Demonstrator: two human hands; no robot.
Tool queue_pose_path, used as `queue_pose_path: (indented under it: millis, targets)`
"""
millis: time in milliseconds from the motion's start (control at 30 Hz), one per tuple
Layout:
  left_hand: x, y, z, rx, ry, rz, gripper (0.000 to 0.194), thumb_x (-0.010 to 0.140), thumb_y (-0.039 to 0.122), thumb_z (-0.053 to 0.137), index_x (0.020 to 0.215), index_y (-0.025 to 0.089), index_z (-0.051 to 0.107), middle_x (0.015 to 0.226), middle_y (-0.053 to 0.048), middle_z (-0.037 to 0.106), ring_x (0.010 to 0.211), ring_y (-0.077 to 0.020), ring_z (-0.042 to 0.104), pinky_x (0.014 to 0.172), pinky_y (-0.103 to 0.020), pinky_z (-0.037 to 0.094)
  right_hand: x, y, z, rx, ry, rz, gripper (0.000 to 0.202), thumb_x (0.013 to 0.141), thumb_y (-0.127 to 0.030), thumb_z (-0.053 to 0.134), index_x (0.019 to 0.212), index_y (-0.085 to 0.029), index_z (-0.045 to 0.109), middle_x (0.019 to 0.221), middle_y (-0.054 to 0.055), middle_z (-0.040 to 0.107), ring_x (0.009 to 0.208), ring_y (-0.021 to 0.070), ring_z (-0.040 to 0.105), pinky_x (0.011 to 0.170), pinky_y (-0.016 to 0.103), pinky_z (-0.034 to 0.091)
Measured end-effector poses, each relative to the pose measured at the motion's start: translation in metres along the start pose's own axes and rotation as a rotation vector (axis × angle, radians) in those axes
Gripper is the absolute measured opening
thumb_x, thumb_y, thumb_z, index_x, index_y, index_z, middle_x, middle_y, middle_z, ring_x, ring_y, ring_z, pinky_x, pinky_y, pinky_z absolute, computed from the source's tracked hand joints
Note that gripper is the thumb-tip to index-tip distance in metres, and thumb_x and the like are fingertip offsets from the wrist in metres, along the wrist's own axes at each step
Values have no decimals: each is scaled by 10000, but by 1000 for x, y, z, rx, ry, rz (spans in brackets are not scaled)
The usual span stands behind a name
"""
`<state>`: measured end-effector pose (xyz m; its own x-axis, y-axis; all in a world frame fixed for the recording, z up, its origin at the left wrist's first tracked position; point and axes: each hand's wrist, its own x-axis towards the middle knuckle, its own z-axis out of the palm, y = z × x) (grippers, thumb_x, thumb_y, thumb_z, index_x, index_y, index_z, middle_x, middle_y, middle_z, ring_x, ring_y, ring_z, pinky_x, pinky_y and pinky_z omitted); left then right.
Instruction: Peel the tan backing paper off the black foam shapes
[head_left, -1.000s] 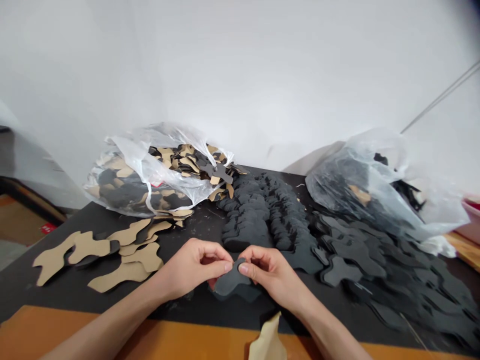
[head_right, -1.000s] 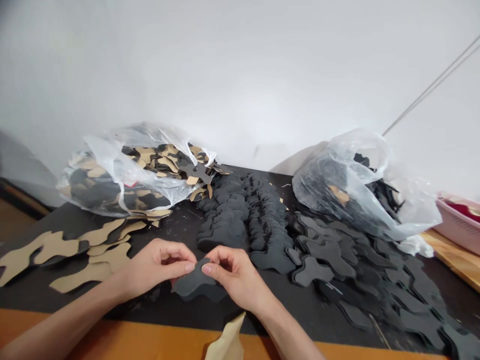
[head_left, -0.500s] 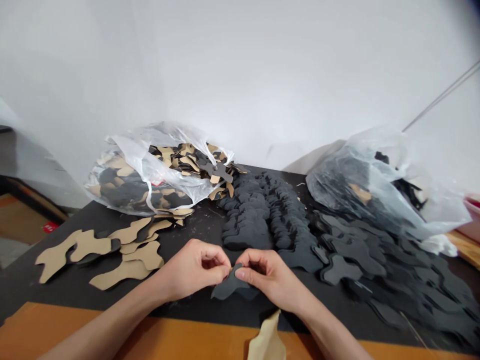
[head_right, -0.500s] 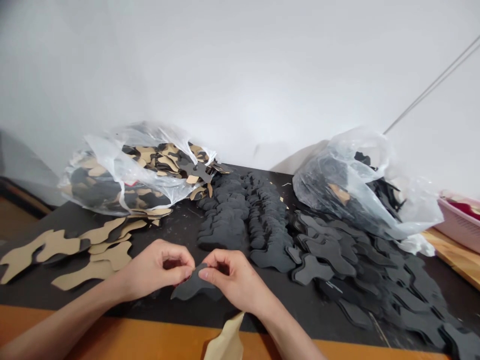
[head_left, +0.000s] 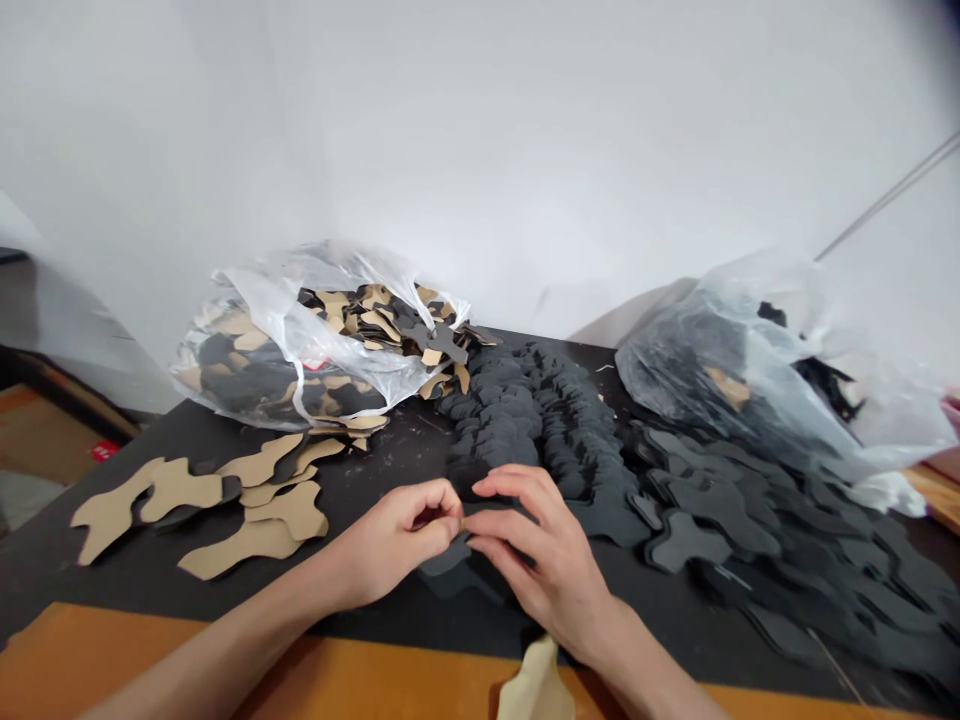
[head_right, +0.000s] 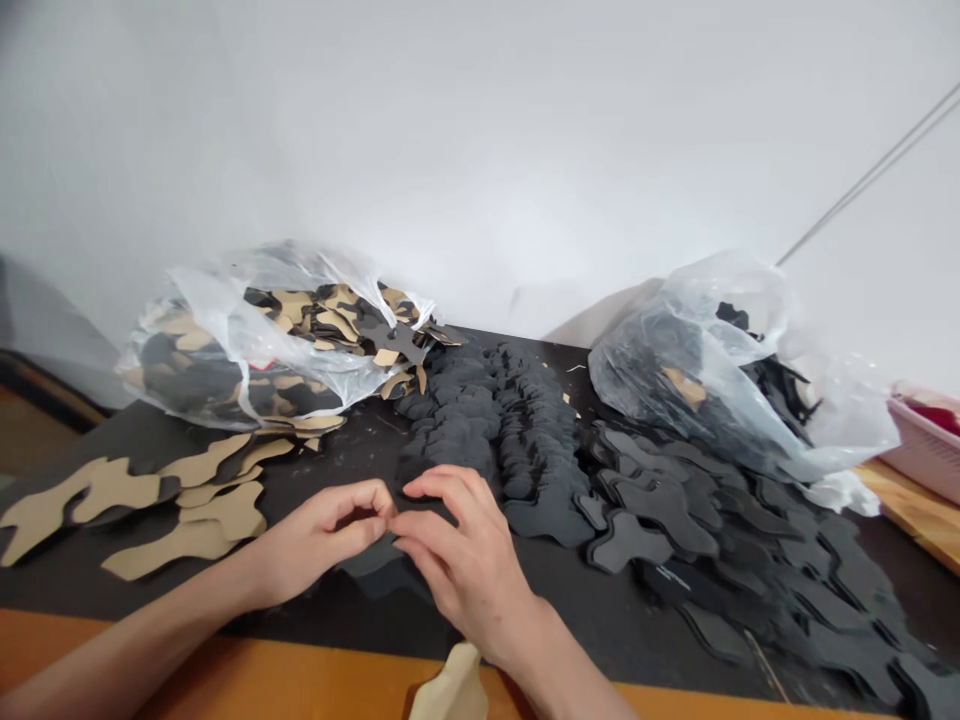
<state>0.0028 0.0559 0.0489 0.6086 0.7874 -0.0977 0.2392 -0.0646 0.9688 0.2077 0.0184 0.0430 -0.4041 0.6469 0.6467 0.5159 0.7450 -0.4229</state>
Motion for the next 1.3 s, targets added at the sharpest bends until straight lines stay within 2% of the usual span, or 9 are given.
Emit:
queue_pose_path:
  millis: [100, 267, 433, 600, 733, 867, 967, 1100, 1300]
  targets:
    - [2, -3, 2, -60, 35, -29, 131, 821, 283, 523, 743, 181, 497, 682, 56, 412, 646, -119, 367, 592, -233, 338, 0, -2, -2, -31, 23, -59, 192, 871, -7, 586, 937, -175, 650, 1108, 100, 620, 1138, 244, 532, 955, 423, 484]
    - [5, -7, 2, -145, 52, -66, 186, 824, 365, 490, 763, 189, 487, 715, 41, 474, 644, -135, 492, 601, -264, 475, 0, -7, -4, -71, 5, -192, 198, 847, 3, 587, 969, -150, 618, 1101, 117, 656, 1160, 261, 562, 948, 435, 498]
    - [1, -3, 1, -148, 39, -95, 165, 815, 327, 502, 736, 182, 500, 697, 43, 492, 619, -129, 532, 606, -259, 478, -1, -8, 0, -67, -58, -228, 219, 873, 5, 528, 1001, -170, 558, 1081, 126, 686, 1015, 206, 646, 852, 364, 538]
    - [-6, 7, -2, -46, 219, 50, 156, 856, 295, 555, 964, 184, 573, 929, -11, 600, 910, -175, 575, 825, -293, 468, -4, -1, 5, 5, -88, -29, 171, 951, -67, 461, 1013, -216, 519, 1024, 85, 680, 908, 158, 644, 786, 298, 533]
    - [-10, 10, -1, 82, 141, 171, 150, 808, 240, 670, 936, 189, 611, 921, -5, 636, 888, -170, 595, 842, -289, 467, -3, 2, 6, 120, -89, 79, 164, 960, -86, 455, 1017, -226, 519, 1002, 62, 652, 925, 142, 631, 793, 254, 520]
    - [-8, 8, 1, 117, 148, 119, 59, 827, 227, 659, 855, 190, 622, 841, 12, 638, 815, -153, 592, 768, -269, 458, -3, 0, 6, 192, -53, 139, 167, 960, -89, 474, 1024, -232, 532, 1006, 46, 642, 934, 135, 627, 816, 248, 501]
    - [-6, 7, 2, 78, 174, 100, 95, 813, 224, 668, 879, 190, 609, 853, 15, 643, 824, -152, 604, 749, -262, 454, -3, -1, 8, 300, 2, 275, 153, 931, -139, 578, 1045, -239, 555, 1013, 40, 646, 925, 147, 631, 827, 271, 501]
    - [-5, 9, 4, 26, 242, 70, 137, 794, 210, 669, 895, 193, 579, 861, 14, 646, 849, -157, 624, 752, -262, 453, 0, -2, 13, 564, 117, 533, 455, 819, -207, 737, 1208, -250, 505, 1031, 37, 650, 826, 135, 614, 757, 267, 514]
    - [-6, 9, 5, 21, 293, 68, 85, 844, 230, 629, 908, 202, 581, 907, -10, 642, 877, -167, 625, 733, -255, 481, 7, -1, 10, 827, 128, 756, 546, 700, -252, 820, 1141, -236, 500, 968, 4, 593, 671, 81, 554, 622, 222, 482]
